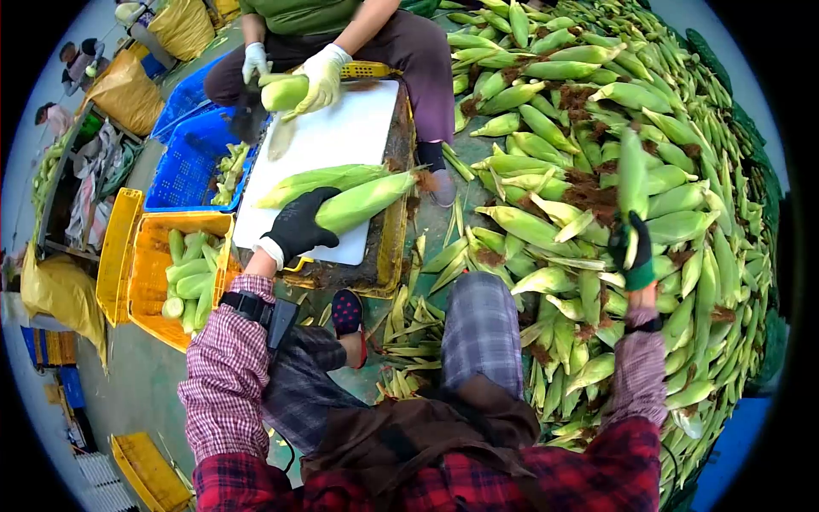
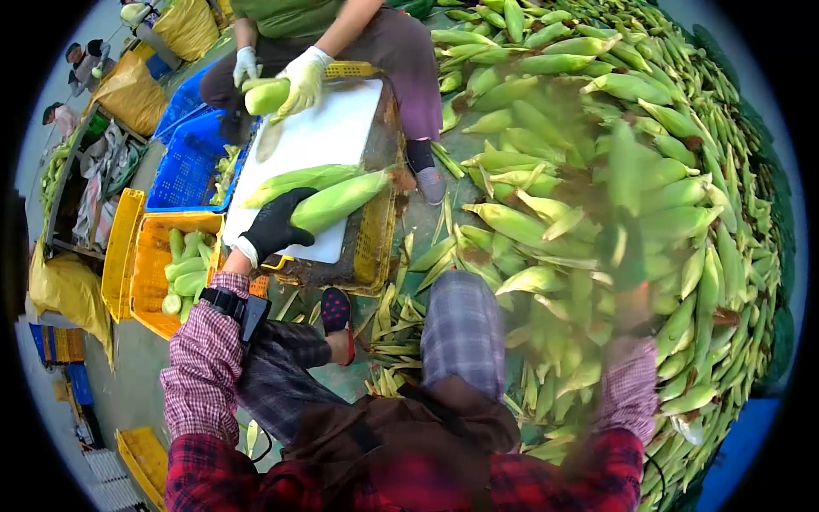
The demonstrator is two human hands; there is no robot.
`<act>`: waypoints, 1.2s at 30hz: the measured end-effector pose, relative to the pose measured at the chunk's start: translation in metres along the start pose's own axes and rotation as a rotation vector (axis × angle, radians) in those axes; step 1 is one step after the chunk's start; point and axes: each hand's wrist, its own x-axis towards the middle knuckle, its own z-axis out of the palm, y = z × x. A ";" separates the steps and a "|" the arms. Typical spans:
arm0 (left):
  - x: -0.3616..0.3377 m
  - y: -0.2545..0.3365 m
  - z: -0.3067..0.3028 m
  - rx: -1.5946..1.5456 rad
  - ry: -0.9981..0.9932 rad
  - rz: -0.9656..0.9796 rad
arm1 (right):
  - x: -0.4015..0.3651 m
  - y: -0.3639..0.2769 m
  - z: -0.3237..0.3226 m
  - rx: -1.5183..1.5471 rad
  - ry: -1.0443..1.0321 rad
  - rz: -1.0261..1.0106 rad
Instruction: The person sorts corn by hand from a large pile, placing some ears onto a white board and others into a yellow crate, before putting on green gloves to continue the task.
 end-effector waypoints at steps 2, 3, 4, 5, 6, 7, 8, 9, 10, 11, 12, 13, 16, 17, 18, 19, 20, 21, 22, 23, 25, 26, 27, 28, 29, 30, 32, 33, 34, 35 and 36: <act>0.000 0.006 -0.005 -0.017 -0.063 -0.041 | -0.037 0.038 0.016 0.088 -0.068 0.093; -0.001 0.005 -0.006 -0.013 -0.079 -0.031 | -0.052 0.058 0.024 0.084 -0.140 0.113; -0.001 0.004 -0.008 -0.010 -0.094 -0.017 | -0.067 0.080 0.034 0.068 -0.220 0.124; -0.001 0.004 -0.009 -0.013 -0.095 -0.032 | -0.093 0.096 0.064 0.224 -0.139 0.228; -0.001 0.002 -0.010 -0.020 -0.089 -0.051 | -0.097 0.115 0.070 0.259 -0.219 0.291; -0.003 0.007 -0.013 -0.073 -0.081 -0.087 | -0.100 0.134 0.076 0.288 -0.299 0.355; -0.005 0.013 -0.017 -0.125 -0.070 -0.125 | -0.104 0.153 0.081 0.311 -0.378 0.420; -0.006 0.014 -0.018 -0.156 -0.044 -0.169 | -0.116 0.165 0.101 0.309 -0.435 0.471; -0.006 0.014 -0.020 -0.169 -0.024 -0.178 | -0.127 0.182 0.121 0.293 -0.444 0.447; -0.008 0.011 -0.020 -0.180 -0.001 -0.194 | -0.142 0.189 0.143 0.296 -0.450 0.502; -0.010 0.007 -0.021 -0.192 0.027 -0.214 | -0.143 0.205 0.153 0.326 -0.522 0.566; -0.013 0.003 -0.023 -0.169 0.054 -0.178 | -0.149 0.216 0.159 0.285 -0.472 0.589; -0.024 -0.012 -0.025 0.049 0.121 -0.102 | -0.171 0.251 0.190 0.291 -0.554 0.658; -0.026 -0.020 -0.024 0.109 0.141 -0.096 | -0.173 0.268 0.196 0.323 -0.643 0.695; -0.027 -0.021 -0.025 0.173 0.164 -0.092 | -0.177 0.281 0.203 0.316 -0.667 0.728; -0.029 -0.021 -0.021 0.335 0.275 -0.123 | -0.182 0.292 0.209 0.265 -0.647 0.715; -0.031 -0.020 -0.016 0.496 0.385 -0.153 | -0.189 0.302 0.219 0.214 -0.625 0.700; -0.032 -0.015 -0.016 0.663 0.544 -0.123 | -0.196 0.311 0.229 0.188 -0.641 0.710; -0.030 -0.011 -0.021 0.666 0.625 -0.069 | -0.201 0.320 0.239 0.165 -0.652 0.709; -0.028 -0.006 -0.021 0.468 0.633 -0.024 | -0.206 0.329 0.250 0.206 -0.775 0.663; -0.021 0.017 -0.024 -0.260 0.380 -0.136 | -0.205 0.360 0.255 0.246 -0.776 0.703; -0.023 0.039 -0.034 -0.644 0.117 -0.293 | -0.207 0.370 0.264 0.223 -0.729 0.687; -0.026 0.050 -0.028 -0.736 0.100 -0.196 | -0.211 0.369 0.274 0.174 -0.709 0.685; -0.032 0.058 -0.021 -0.831 0.084 -0.109 | -0.216 0.369 0.286 0.122 -0.688 0.692; -0.038 0.066 -0.023 -0.780 0.051 -0.052 | -0.224 0.364 0.302 0.053 -0.723 0.578; -0.035 0.058 -0.016 -0.801 0.082 -0.060 | -0.232 0.358 0.318 -0.019 -0.747 0.464; -0.026 0.043 -0.014 -0.705 0.077 -0.107 | -0.208 0.375 0.317 -0.270 -0.870 0.554; -0.027 0.041 -0.012 -0.665 0.115 -0.135 | -0.213 0.357 0.323 -0.385 -0.880 0.542; -0.020 0.022 -0.007 -0.471 0.175 -0.061 | -0.206 0.342 0.323 -0.438 -0.948 0.406; -0.018 0.016 -0.008 -0.292 0.199 0.006 | -0.195 0.326 0.320 -0.486 -1.007 0.271; -0.016 0.013 -0.010 -0.113 0.220 0.075 | -0.185 0.308 0.315 -0.532 -1.061 0.137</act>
